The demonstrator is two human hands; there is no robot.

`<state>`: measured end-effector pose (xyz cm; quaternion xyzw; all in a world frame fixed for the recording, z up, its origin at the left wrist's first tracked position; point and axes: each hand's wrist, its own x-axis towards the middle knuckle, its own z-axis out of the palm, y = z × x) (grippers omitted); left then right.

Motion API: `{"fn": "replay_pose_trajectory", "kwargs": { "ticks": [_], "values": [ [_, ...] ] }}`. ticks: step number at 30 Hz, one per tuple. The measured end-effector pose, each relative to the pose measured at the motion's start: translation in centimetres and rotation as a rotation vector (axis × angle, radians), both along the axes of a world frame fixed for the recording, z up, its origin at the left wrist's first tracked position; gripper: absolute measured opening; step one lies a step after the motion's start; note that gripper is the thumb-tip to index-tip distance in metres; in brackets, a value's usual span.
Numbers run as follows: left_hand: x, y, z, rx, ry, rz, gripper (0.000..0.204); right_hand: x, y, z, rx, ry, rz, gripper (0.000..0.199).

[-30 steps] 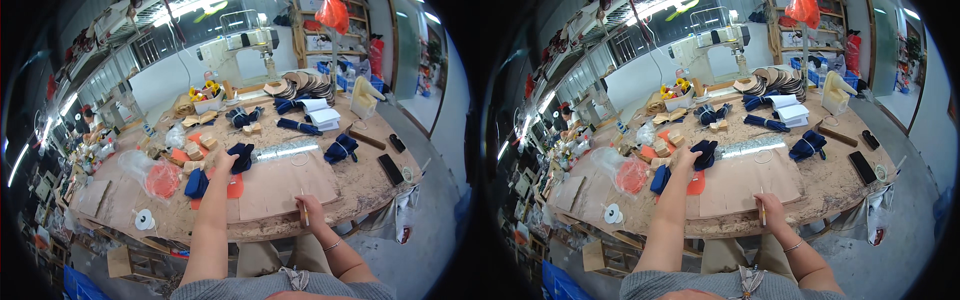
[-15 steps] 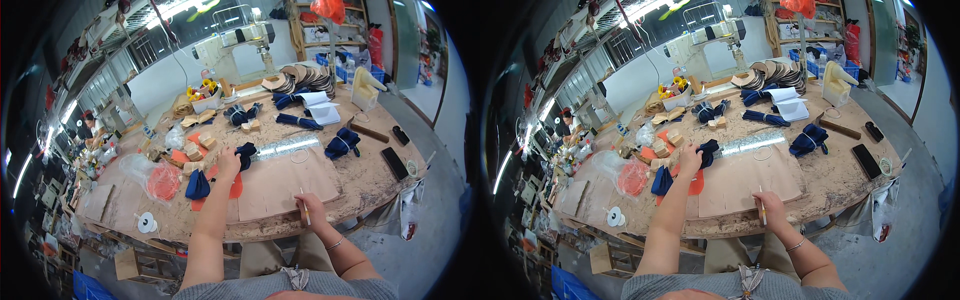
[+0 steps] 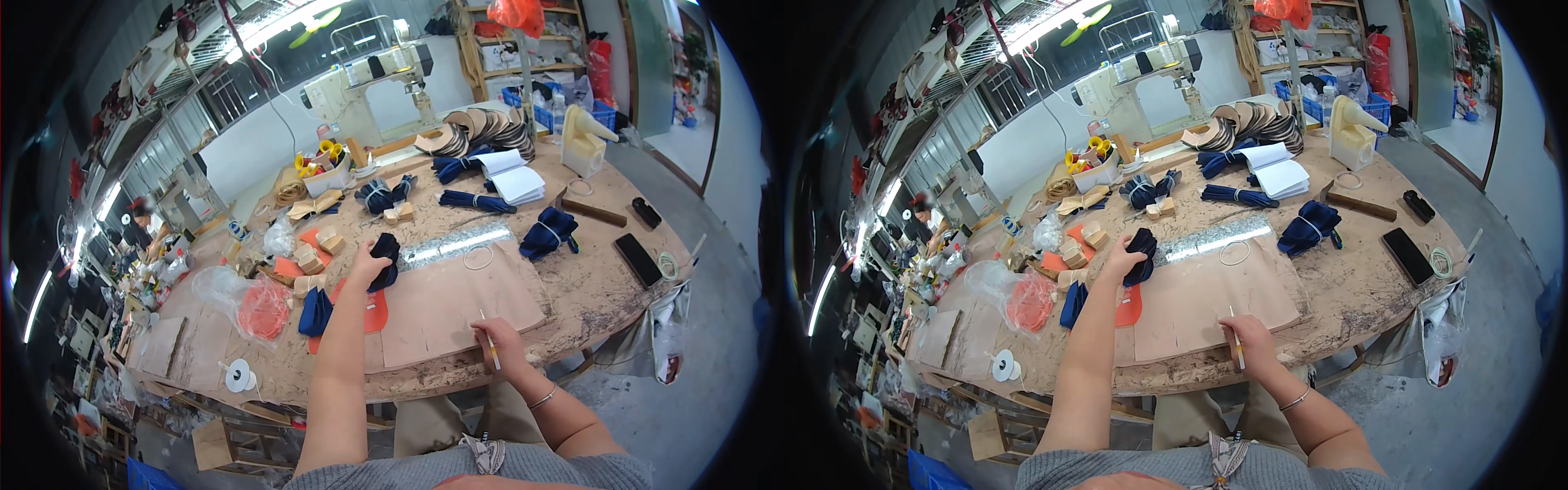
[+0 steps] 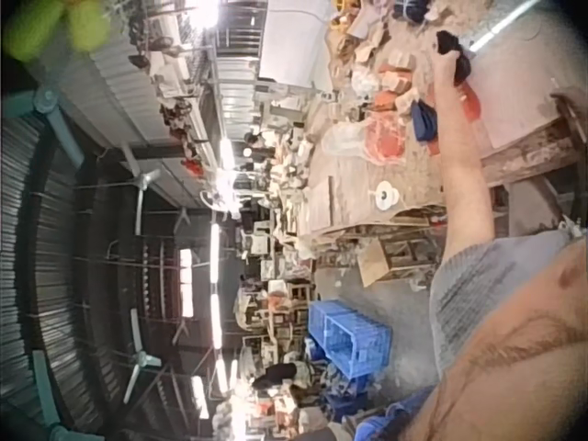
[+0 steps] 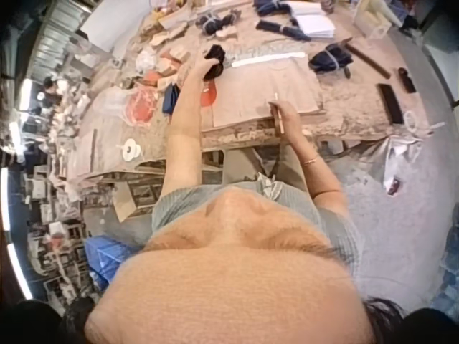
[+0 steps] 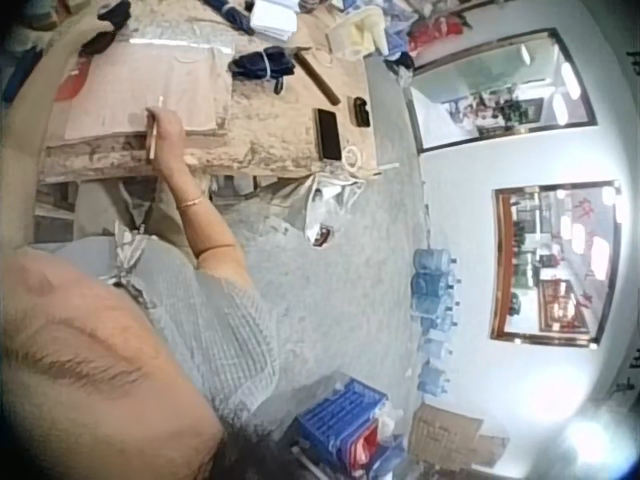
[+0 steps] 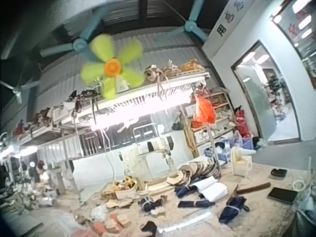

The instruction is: The person marks blue fabric pieces using a red template and a yellow marker. They repeatedly place the template on different fabric pieces, trace the outline, and set the marked fabric aside. The process is repeated for multiple pieces throughout the clip.

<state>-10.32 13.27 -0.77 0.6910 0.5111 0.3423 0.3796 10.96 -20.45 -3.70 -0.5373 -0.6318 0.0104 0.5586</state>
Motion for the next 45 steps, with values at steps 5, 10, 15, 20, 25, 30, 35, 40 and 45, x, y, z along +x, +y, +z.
{"fn": "replay_pose_trajectory", "kwargs": {
  "ticks": [5,10,15,20,25,30,35,40,45],
  "values": [
    [-1.0,-2.1,2.2,-0.174,-0.425,0.023,0.071,0.4,-0.1,-0.1,-0.02,0.022,-0.007,0.015],
    [-3.4,-2.6,1.9,-0.161,-0.599,-0.062,0.076,0.3,-0.1,-0.1,-0.012,0.016,0.005,0.013],
    [-2.7,-3.1,1.7,-0.083,-0.481,-0.043,0.074,0.3,-0.1,-0.1,-0.012,0.027,0.003,0.012],
    [-0.7,-3.3,1.9,0.206,-0.004,0.016,0.077,0.1,-0.1,0.0,-0.008,0.01,-0.008,0.012],
    [1.5,-3.9,3.0,0.307,0.44,-0.021,0.092,0.4,-0.1,-0.2,-0.034,0.026,-0.008,0.011],
    [0.9,-2.1,2.5,0.09,0.354,-0.073,0.099,0.2,-0.3,0.0,-0.043,0.037,-0.001,0.014],
    [0.3,-1.4,1.4,0.137,0.311,-0.036,0.104,0.3,-0.2,-0.1,-0.067,0.055,0.008,0.014],
    [0.0,-2.3,2.2,0.016,-0.166,-0.067,0.096,0.4,-0.3,-0.1,-0.066,0.065,0.016,0.013],
    [-2.0,-3.7,5.2,0.061,-0.38,0.022,0.074,0.4,-0.3,0.1,-0.069,0.065,0.021,0.012]
  ]
}}
